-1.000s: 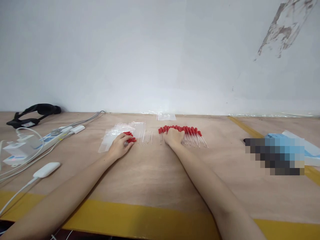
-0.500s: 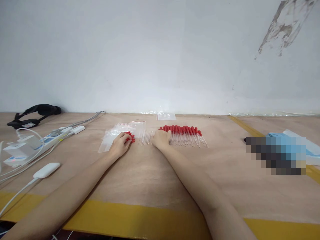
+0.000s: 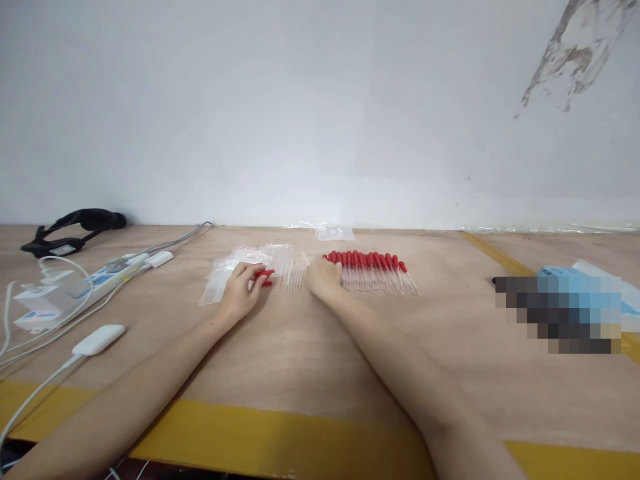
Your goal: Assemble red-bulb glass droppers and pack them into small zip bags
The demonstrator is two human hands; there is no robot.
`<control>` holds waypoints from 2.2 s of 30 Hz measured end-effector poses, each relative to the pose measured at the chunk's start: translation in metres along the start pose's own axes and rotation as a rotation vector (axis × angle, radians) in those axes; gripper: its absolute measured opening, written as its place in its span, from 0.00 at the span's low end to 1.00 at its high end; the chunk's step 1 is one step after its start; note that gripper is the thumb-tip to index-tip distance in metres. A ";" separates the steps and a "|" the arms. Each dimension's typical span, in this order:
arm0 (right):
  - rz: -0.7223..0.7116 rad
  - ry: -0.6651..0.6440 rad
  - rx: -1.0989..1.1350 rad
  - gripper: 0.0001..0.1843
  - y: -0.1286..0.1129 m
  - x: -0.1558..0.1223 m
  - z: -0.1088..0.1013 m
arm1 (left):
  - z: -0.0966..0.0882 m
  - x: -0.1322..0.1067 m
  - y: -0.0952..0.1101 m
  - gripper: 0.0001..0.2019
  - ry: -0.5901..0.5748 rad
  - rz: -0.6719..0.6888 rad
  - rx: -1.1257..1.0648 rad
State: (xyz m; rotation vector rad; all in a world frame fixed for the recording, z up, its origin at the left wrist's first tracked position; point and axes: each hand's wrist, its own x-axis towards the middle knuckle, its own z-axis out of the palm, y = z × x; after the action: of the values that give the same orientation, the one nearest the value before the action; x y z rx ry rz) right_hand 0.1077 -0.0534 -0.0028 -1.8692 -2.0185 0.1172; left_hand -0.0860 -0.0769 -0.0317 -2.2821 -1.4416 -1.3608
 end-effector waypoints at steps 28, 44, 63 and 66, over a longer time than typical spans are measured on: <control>-0.558 0.227 0.291 0.11 0.077 -0.087 0.001 | 0.018 -0.024 0.069 0.10 -0.431 -0.126 -0.384; -0.672 0.120 0.167 0.13 0.082 -0.081 -0.007 | 0.014 -0.027 0.071 0.09 -0.526 -0.127 -0.461; -0.706 0.034 0.013 0.14 0.064 -0.085 -0.008 | 0.012 -0.030 0.072 0.08 -0.530 0.045 -0.297; -0.695 0.002 0.034 0.14 0.062 -0.084 -0.007 | 0.013 -0.030 0.071 0.08 -0.532 0.055 -0.290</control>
State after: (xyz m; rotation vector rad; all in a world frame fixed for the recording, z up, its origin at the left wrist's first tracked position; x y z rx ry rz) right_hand 0.1721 -0.1297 -0.0348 -1.0530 -2.5121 -0.0423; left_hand -0.0275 -0.1289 -0.0371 -3.0178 -1.3544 -1.0471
